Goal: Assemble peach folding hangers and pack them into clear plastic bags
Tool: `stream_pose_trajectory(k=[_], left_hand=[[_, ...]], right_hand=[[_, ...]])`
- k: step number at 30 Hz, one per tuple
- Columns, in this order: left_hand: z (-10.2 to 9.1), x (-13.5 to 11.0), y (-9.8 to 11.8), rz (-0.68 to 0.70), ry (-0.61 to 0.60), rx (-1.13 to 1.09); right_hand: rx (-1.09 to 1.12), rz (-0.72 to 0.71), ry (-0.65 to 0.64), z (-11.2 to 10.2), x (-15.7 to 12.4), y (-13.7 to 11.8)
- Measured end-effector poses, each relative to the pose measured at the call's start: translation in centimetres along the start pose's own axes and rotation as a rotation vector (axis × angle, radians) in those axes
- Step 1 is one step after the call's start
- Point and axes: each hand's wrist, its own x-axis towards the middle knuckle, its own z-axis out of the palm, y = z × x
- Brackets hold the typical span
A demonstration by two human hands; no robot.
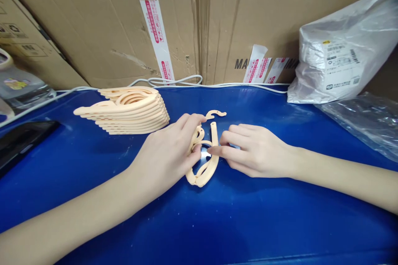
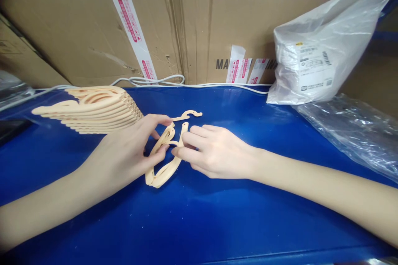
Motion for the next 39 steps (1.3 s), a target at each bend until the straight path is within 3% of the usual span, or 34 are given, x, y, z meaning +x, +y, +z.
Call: stream_pose_trajectory(k=[5,11,14,18,26,34,39], left_hand=[[0.0,0.4,-0.4,0.038,-0.056,-0.052],[0.4,0.6,-1.9,0.347,0.056,0.166],[0.2,0.8,-2.3,0.457,0.015,0.275],[-0.3,1.0,-2.5,0.479,-0.052,0.331],[-0.5,1.3,-2.6,0.374,-0.117,0.323],[-0.5,1.4,-2.5,0.295,-0.078,0.371],[-0.1,1.3,-2.4,0.325,0.046,0.411]], right_hand=[[0.000,0.285,0.036,0.2,-0.5,1.2],[0.103,0.531,-0.152,1.5,-1.0,3.4],[-0.018,0.499,-0.194,1.4,-1.0,3.3],[-0.179,0.446,-0.189,0.9,-0.9,2.8],[-0.012,0.429,-0.139,0.7,-0.6,2.2],[0.132,0.332,-0.118,0.2,-0.3,2.0],[0.015,0.431,-0.126,-0.8,-0.4,3.8]])
